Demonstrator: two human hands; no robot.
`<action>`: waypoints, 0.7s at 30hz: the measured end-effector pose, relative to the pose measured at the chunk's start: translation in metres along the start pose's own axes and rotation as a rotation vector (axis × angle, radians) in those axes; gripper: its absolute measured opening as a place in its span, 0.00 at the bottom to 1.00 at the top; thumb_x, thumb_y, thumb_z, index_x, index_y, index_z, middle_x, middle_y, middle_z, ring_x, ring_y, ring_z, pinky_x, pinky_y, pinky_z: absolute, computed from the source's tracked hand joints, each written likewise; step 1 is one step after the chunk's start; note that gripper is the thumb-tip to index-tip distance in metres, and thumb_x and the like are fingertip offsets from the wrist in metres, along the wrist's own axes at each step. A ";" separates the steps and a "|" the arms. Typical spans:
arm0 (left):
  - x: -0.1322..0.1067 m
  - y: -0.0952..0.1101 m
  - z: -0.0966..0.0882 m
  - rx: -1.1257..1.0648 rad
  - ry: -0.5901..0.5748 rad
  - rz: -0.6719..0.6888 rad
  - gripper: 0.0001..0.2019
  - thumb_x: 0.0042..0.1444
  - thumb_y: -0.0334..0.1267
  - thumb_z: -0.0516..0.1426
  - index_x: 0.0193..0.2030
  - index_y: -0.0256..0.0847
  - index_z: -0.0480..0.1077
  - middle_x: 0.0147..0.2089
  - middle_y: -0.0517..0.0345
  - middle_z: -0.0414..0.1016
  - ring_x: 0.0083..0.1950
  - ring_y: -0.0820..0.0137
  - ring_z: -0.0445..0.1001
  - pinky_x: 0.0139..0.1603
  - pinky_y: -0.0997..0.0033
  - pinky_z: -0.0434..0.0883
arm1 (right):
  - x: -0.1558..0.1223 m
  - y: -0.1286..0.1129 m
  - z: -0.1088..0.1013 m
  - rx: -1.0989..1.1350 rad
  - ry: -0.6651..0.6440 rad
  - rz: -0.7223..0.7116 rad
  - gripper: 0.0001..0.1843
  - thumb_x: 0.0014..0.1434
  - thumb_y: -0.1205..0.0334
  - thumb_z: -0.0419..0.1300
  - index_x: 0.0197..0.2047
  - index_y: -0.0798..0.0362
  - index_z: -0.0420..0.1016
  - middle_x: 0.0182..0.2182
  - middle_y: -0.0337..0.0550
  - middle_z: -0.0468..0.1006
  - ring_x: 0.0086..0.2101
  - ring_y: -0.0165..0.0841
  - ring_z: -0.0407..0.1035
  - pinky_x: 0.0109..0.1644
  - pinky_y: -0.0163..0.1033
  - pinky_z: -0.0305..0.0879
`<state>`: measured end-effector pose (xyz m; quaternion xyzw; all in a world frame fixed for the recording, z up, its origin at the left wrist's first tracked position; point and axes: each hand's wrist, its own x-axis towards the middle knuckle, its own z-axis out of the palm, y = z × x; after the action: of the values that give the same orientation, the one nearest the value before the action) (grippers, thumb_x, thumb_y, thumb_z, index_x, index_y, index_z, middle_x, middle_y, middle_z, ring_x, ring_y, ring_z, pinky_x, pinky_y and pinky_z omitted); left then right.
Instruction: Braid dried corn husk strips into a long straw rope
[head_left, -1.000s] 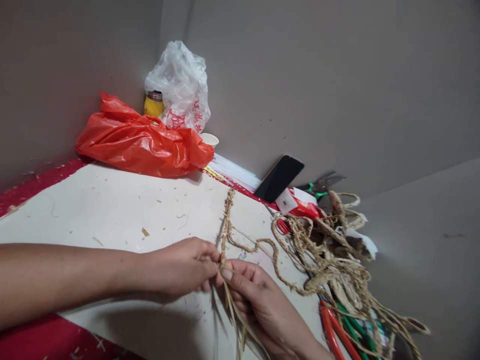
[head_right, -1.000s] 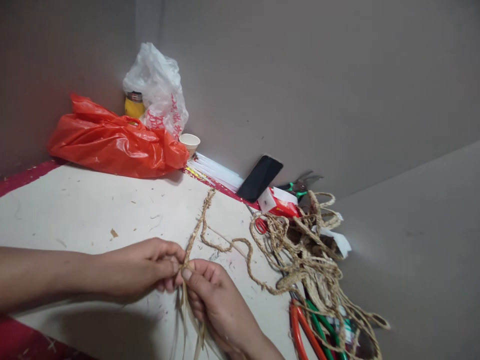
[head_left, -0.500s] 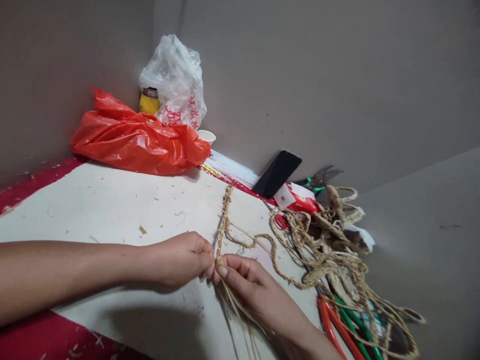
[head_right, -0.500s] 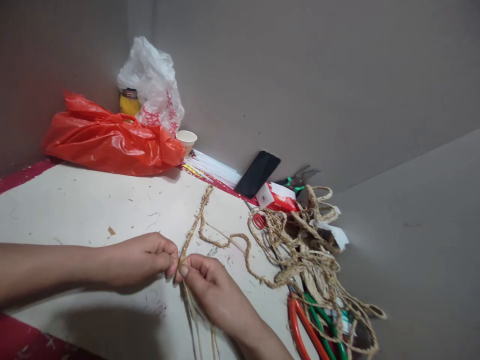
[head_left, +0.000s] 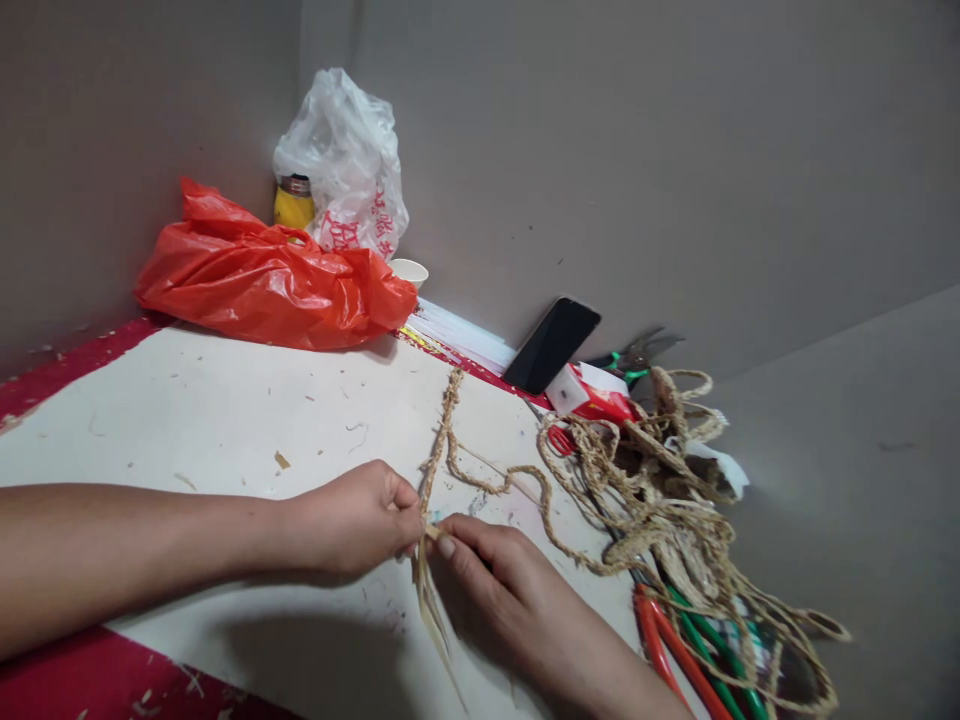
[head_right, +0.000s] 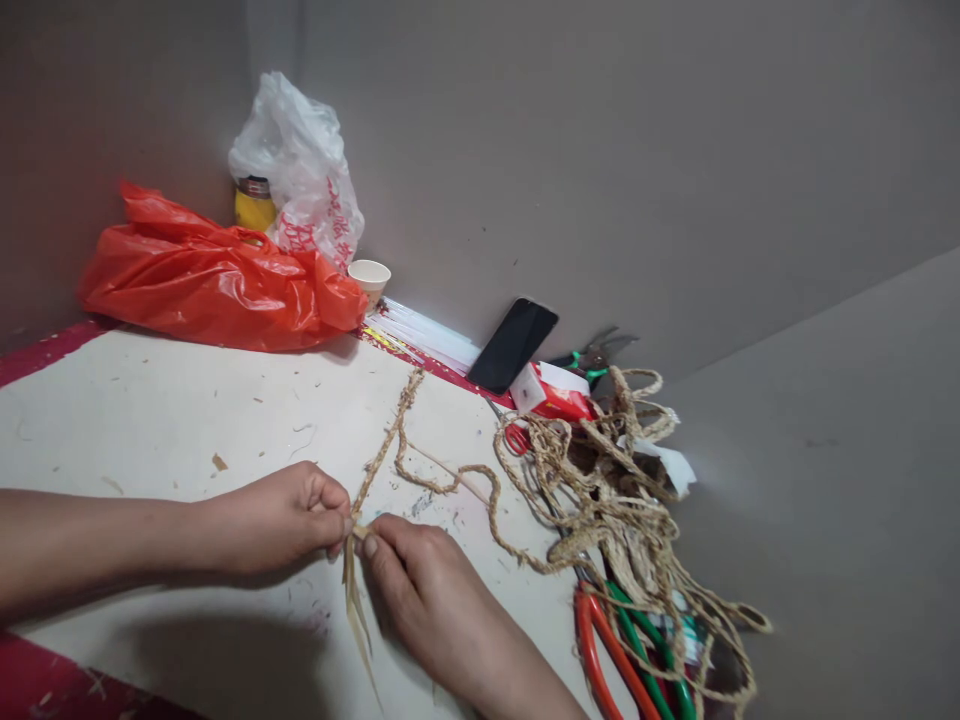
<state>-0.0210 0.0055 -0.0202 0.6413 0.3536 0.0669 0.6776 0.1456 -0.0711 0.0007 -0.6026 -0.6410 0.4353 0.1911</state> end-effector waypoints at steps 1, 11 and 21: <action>-0.001 0.001 0.000 0.002 0.008 0.000 0.09 0.45 0.36 0.49 0.18 0.39 0.60 0.16 0.67 0.52 0.19 0.79 0.48 0.20 0.76 0.49 | -0.001 0.000 -0.001 -0.003 0.009 0.016 0.16 0.63 0.56 0.50 0.25 0.53 0.65 0.23 0.38 0.67 0.25 0.29 0.58 0.28 0.33 0.54; -0.010 0.002 0.009 -0.149 -0.035 0.060 0.13 0.50 0.39 0.49 0.20 0.36 0.67 0.21 0.61 0.67 0.25 0.75 0.62 0.27 0.76 0.59 | -0.006 -0.007 0.032 0.275 0.015 0.203 0.23 0.63 0.47 0.45 0.27 0.54 0.66 0.16 0.34 0.58 0.18 0.26 0.52 0.22 0.32 0.47; -0.008 -0.005 0.008 -0.203 -0.008 0.014 0.10 0.50 0.42 0.54 0.25 0.36 0.66 0.18 0.68 0.56 0.21 0.79 0.50 0.24 0.76 0.51 | -0.035 -0.010 0.020 0.052 -0.055 0.021 0.12 0.52 0.55 0.59 0.21 0.49 0.73 0.13 0.37 0.64 0.18 0.30 0.58 0.24 0.36 0.53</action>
<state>-0.0236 -0.0063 -0.0223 0.5719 0.3376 0.1046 0.7402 0.1312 -0.1092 0.0070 -0.5921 -0.6280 0.4702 0.1843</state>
